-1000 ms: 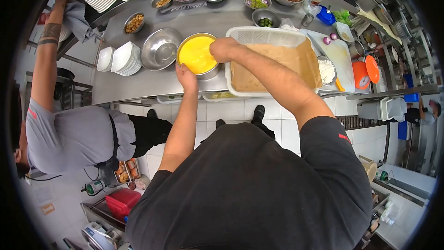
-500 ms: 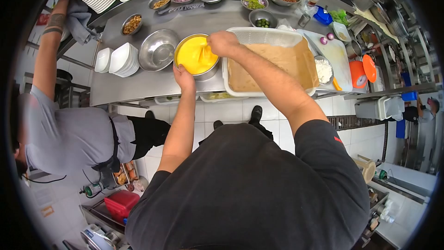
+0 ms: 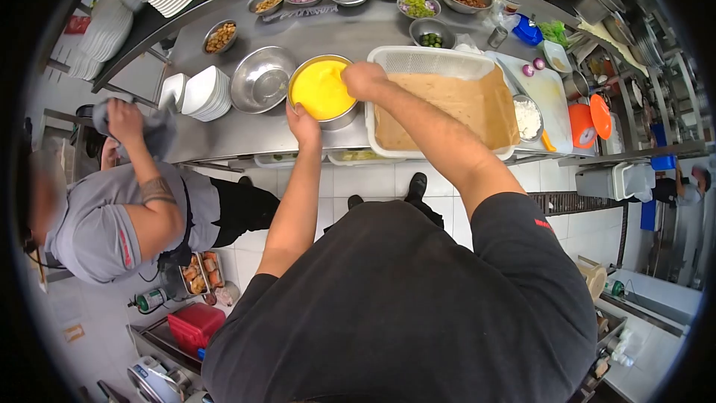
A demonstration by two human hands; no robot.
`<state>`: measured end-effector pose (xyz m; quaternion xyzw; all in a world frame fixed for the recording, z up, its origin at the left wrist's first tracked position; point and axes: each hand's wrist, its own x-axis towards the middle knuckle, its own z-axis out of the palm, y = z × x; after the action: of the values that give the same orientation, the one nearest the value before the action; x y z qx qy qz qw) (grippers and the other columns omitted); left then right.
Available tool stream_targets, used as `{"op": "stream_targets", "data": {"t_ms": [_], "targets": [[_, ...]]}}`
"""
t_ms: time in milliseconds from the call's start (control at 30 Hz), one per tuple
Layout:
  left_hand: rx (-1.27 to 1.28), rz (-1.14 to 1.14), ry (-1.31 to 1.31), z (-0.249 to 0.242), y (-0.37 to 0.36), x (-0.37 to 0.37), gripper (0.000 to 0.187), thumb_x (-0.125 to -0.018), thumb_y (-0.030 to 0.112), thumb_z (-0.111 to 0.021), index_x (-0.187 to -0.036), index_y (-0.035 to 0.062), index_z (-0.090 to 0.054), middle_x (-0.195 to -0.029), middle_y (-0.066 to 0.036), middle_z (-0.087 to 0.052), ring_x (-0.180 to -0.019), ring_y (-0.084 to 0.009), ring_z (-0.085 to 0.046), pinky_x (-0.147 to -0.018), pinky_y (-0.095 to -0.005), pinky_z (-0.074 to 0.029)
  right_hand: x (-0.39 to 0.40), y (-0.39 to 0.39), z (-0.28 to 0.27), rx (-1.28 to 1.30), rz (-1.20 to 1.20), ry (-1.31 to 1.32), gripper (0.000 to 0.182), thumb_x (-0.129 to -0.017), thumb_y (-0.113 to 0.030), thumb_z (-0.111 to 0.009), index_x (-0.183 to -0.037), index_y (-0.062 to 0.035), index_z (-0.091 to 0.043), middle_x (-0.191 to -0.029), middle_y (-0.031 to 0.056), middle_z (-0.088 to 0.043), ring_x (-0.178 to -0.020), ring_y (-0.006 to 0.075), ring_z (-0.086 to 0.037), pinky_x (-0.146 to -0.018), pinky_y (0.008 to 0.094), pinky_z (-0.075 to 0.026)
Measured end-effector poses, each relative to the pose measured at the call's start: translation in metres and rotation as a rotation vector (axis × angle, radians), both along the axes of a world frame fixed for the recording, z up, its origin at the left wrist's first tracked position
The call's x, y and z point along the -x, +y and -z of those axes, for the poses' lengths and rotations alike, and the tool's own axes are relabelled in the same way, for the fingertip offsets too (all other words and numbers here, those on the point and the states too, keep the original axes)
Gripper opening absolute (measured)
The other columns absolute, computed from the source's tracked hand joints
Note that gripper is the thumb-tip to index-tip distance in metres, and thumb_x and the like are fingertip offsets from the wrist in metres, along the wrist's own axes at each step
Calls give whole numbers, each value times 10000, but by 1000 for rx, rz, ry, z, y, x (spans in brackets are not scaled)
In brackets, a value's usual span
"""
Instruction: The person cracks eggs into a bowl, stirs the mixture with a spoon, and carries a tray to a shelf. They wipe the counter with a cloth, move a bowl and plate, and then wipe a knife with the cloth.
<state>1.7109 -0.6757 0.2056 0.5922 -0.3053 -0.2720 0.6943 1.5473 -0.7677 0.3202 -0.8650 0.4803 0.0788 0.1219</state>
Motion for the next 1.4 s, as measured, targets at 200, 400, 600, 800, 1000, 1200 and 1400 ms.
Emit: {"op": "stream_targets", "data": {"t_ms": [200,400,600,800,1000,1200,1400], "targets": [[-2,4,-18,3,2,0,426,-1046,78,-390,-1430,-53,-521,-1388,-234,-600,-1269,-351,-597,-1089,-415,-442,-4,-2,-6,-2,148,-134,251,-919,-226,-629,-1111,-174,-781,-1124,96,-762,-1058,332,-716,-911,453,-559],[4,31,90,-3,9,5,433,-1041,73,-382,-1436,-46,-513,-1396,-229,-596,-1273,-345,-595,-1097,-413,-436,-3,2,-2,31,83,-407,256,-960,-273,-569,-1061,-149,-769,-1083,124,-753,-1052,335,-706,-890,474,-554],[-14,2,4,4,-1,2,461,-999,44,-382,-1428,-44,-524,-1386,-227,-602,-1277,-342,-596,-1090,-410,-445,-4,10,-6,-71,-60,-250,268,-964,-267,-583,-1134,-171,-767,-1090,121,-754,-1072,328,-699,-900,465,-557],[23,22,26,-4,-2,2,483,-954,15,-388,-1405,-47,-548,-1366,-230,-616,-1247,-348,-614,-1066,-404,-468,-15,-1,13,-27,-54,-228,272,-946,-248,-592,-1141,-181,-771,-1102,111,-764,-1027,341,-724,-880,473,-570],[41,4,-8,2,-3,1,493,-934,9,-397,-1396,-52,-556,-1356,-230,-621,-1236,-350,-618,-1061,-409,-473,-23,2,18,-70,-121,-200,278,-975,-271,-568,-1156,-208,-770,-1039,147,-755,-1020,357,-712,-893,473,-560],[11,9,-71,17,-3,-6,494,-970,42,-396,-1447,-35,-503,-1351,-182,-626,-1204,-280,-631,-1028,-370,-493,-28,2,12,-70,-46,-128,279,-959,-276,-602,-1175,-220,-770,-1171,106,-745,-1108,315,-696,-938,447,-551],[30,20,-72,15,-4,-6,510,-955,29,-397,-1451,-34,-497,-1355,-186,-625,-1209,-284,-630,-1038,-373,-488,-27,0,16,-67,-58,-110,265,-965,-275,-599,-1148,-200,-775,-1176,108,-743,-1096,325,-697,-919,449,-558]]}}
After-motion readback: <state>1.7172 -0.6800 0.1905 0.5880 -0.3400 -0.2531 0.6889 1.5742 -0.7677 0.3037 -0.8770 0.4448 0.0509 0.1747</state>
